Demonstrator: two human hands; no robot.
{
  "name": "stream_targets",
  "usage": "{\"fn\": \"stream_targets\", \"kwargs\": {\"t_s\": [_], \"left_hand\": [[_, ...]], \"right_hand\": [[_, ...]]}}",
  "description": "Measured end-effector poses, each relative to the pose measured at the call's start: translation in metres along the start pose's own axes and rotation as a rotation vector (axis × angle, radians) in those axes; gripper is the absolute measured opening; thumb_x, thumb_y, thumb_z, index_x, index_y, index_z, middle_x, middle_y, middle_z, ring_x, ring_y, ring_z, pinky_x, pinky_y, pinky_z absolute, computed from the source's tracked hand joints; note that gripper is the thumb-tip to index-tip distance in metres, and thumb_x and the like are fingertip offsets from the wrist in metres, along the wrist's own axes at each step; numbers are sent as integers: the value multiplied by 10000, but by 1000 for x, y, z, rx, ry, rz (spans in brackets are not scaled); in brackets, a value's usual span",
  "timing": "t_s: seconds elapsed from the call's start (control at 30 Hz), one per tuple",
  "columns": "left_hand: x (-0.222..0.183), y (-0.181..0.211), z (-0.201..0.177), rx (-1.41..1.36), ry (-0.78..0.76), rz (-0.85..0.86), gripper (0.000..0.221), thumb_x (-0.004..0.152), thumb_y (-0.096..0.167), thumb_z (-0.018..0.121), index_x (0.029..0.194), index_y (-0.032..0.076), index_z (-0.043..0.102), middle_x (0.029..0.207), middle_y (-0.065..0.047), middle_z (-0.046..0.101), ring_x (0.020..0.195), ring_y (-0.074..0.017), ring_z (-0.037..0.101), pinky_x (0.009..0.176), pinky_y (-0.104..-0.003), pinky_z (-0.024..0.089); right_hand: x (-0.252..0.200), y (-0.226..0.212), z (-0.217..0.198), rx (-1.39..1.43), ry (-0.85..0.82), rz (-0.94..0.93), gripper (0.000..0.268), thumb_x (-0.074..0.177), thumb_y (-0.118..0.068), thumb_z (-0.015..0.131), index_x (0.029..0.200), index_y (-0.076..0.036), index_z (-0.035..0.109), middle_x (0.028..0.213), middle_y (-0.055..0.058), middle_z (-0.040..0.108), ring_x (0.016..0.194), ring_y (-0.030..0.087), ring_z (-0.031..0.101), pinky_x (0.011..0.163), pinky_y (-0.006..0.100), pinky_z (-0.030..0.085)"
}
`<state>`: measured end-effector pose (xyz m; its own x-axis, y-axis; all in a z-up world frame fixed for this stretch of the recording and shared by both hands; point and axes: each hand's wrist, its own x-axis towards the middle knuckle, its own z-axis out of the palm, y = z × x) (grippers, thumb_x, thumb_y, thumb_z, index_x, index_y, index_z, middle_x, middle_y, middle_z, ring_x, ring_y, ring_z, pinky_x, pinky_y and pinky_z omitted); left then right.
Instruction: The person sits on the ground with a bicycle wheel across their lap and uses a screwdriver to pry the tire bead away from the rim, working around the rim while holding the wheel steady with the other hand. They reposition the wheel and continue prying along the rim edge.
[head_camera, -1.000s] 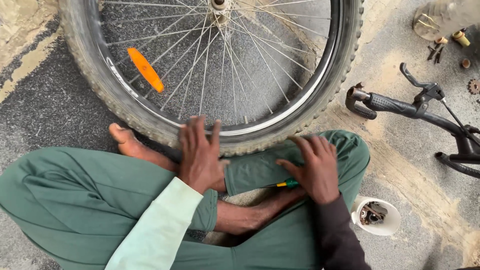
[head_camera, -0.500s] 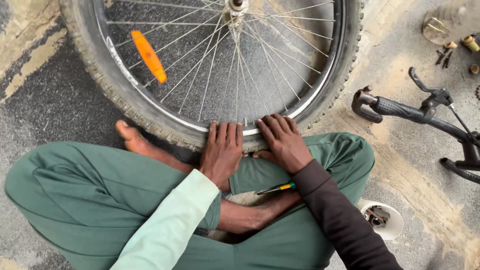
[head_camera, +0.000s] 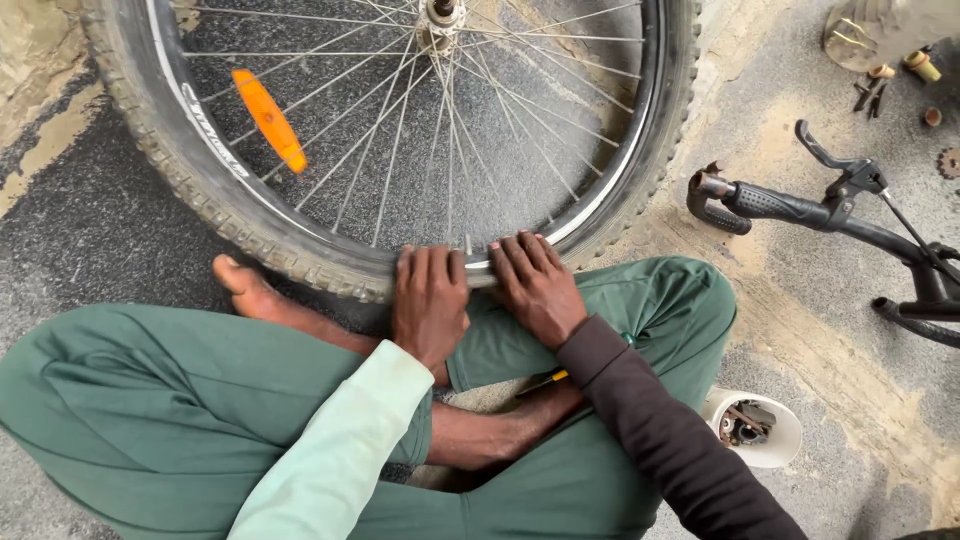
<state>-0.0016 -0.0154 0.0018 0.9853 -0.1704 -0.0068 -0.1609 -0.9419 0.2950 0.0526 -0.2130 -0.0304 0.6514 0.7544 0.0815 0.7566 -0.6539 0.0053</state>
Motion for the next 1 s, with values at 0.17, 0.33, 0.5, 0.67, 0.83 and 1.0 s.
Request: {"fn": "stream_targets", "kwargs": {"t_s": [0.17,0.33,0.5,0.67,0.83,1.0], "left_hand": [[-15,7,-7,-4,77,-112,766,602,116,809,1308,-37,554,1273,-201,559,1285,-363,498,1187,-531,300],[-18,4,-10,15,7,-101,833,619,159,789,1368,-64,501,1346,-242,523,1343,-411,440,1169,-533,291],[-20,4,0,212,57,11,614,799,124,651,1362,-90,533,1272,-194,558,1204,-350,530,1076,-482,411],[-19,-3,7,132,69,46,447,825,99,694,1230,-63,597,1107,-153,573,1078,-304,548,1035,-456,451],[-10,-5,8,12,-44,-11,382,743,67,756,1085,33,590,1075,-149,590,1081,-318,548,940,-449,454],[-15,-6,16,-83,45,-42,764,688,-8,787,1387,-33,479,1049,-144,609,1024,-313,598,904,-438,446]], "right_hand": [[-3,-11,-27,296,42,-15,738,827,-405,766,1384,38,567,1460,238,532,1394,424,471,1162,533,348],[-2,-22,-30,334,101,47,650,824,-368,789,1337,-13,606,1477,231,518,1403,418,466,1181,522,344],[3,-30,-43,278,16,68,653,775,-270,800,1332,2,597,1266,185,573,1300,385,516,1107,518,397],[19,-24,-48,346,-38,90,652,671,-254,834,1240,-17,621,1167,154,562,1124,359,539,955,481,425],[31,-12,-48,466,-176,159,584,523,-252,887,1007,-66,618,1000,123,534,1018,350,518,838,495,355],[15,-25,-39,412,19,97,414,561,-253,849,889,-124,631,909,67,546,948,299,535,828,478,339]]}}
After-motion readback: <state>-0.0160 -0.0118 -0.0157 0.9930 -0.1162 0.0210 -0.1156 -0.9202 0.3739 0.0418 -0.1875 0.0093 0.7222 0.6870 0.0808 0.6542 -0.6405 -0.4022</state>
